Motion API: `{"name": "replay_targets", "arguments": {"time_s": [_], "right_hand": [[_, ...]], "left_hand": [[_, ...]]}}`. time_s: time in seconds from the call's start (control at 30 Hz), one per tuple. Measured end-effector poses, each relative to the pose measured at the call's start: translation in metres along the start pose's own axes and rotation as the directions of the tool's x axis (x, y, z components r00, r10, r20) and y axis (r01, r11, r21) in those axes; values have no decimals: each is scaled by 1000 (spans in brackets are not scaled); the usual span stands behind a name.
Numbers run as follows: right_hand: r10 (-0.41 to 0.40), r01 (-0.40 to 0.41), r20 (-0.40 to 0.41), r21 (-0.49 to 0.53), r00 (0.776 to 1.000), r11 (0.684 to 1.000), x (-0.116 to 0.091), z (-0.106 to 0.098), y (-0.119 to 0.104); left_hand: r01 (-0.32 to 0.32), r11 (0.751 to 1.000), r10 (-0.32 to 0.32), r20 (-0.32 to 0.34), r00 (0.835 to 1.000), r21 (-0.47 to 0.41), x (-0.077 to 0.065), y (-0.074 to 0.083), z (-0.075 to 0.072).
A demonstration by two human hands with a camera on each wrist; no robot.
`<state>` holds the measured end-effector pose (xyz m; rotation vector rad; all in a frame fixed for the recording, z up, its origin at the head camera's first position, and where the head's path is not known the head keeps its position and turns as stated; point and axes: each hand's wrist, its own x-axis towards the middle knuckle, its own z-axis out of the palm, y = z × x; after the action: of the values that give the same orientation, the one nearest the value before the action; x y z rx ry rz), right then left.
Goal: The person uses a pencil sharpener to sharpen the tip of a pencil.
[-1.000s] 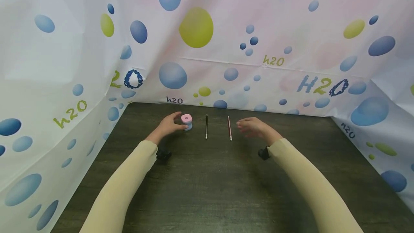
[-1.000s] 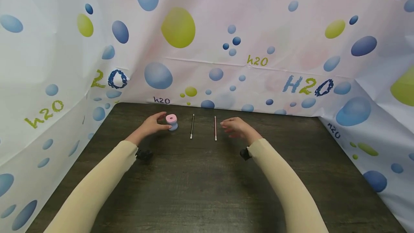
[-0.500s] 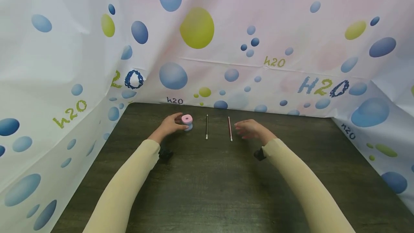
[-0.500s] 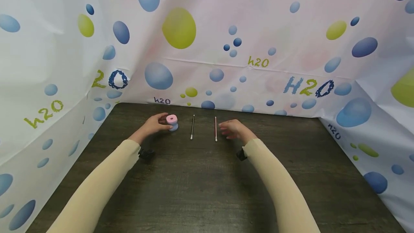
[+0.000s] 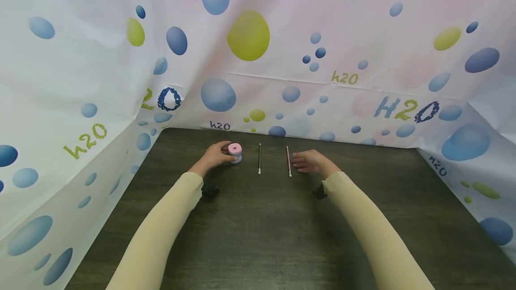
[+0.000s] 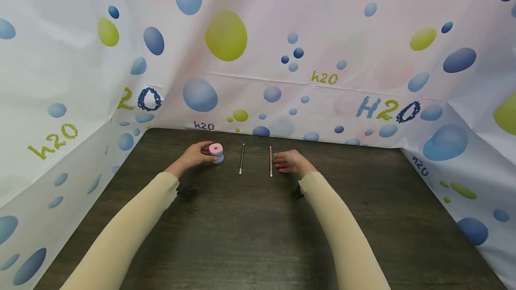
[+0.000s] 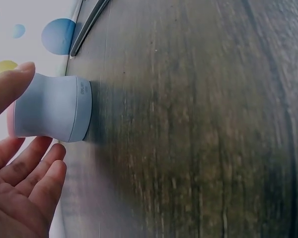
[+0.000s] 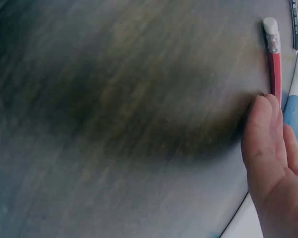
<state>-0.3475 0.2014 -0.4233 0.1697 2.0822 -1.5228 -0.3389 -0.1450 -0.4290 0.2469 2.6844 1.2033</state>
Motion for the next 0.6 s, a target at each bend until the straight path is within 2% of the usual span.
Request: {"name": "replay_targets", "arguments": {"time_s": [0.3,0.6], "right_hand": [[-10,10,-7,-16,1000,1000,2,3,-1],[-33,33,-51,12,998,999,7,10,-2]], "left_hand": [[3,1000,-3,-13,1000,0,4,-2,3],[-7,1000,7,-19,1000,-14,3,-4,5]]}}
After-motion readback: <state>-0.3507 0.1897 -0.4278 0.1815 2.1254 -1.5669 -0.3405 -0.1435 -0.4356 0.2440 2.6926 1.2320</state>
